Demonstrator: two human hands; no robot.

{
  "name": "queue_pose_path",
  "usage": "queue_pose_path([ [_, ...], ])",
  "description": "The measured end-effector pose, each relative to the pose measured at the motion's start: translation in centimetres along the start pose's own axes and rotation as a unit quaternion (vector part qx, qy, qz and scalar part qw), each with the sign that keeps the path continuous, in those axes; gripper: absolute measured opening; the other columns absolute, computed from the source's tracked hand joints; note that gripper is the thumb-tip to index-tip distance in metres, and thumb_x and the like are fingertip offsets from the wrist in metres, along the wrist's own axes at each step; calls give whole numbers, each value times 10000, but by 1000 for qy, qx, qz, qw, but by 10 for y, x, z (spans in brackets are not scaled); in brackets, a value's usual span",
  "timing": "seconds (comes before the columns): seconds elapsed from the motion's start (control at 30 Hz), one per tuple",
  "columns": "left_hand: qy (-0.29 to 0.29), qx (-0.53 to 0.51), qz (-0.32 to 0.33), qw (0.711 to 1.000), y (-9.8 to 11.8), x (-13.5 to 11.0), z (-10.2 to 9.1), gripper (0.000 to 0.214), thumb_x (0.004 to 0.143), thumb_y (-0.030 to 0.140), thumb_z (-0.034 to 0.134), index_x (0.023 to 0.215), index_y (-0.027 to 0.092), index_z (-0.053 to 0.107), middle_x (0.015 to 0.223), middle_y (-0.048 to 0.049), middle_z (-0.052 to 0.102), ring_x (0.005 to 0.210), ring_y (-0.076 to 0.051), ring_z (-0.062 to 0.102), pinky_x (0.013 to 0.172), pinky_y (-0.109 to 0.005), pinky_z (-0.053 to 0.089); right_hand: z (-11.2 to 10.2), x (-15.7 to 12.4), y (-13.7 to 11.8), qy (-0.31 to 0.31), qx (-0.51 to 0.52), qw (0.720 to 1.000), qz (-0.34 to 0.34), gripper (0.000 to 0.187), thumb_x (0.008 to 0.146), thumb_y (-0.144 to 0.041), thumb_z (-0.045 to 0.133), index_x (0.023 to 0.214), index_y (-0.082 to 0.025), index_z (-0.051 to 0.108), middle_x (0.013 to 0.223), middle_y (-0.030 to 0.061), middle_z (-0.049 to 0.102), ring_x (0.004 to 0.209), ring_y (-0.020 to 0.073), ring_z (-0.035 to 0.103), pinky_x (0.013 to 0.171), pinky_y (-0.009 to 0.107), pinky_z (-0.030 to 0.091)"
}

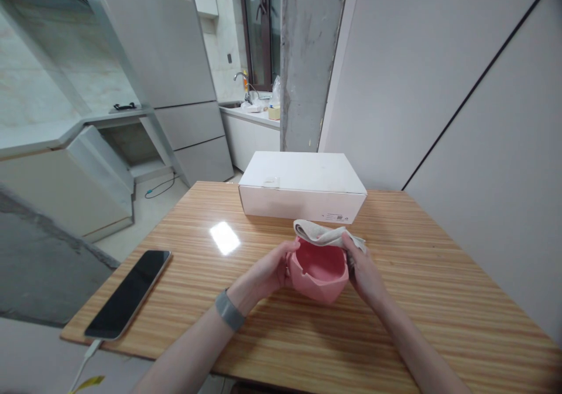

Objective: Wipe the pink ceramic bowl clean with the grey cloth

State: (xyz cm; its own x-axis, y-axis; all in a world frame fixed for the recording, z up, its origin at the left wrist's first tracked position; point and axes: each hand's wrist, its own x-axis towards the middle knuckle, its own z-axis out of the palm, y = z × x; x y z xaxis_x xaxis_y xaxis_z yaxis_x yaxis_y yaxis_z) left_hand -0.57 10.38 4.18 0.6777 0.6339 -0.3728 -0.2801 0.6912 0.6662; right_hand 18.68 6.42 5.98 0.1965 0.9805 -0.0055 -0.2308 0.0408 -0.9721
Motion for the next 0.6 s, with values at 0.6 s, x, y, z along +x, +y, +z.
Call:
queue_pose_path([
  [0.6, -62, -51, 99, 992, 7, -7, 16, 385, 847, 302, 623, 1198, 145, 635, 1109, -108, 714, 864, -169, 688, 660, -217, 536, 6, -11, -6, -52, -132, 979, -149, 440, 879, -517, 600, 1221, -248, 665, 1257, 57, 674, 1344, 271, 445, 1179, 422, 225],
])
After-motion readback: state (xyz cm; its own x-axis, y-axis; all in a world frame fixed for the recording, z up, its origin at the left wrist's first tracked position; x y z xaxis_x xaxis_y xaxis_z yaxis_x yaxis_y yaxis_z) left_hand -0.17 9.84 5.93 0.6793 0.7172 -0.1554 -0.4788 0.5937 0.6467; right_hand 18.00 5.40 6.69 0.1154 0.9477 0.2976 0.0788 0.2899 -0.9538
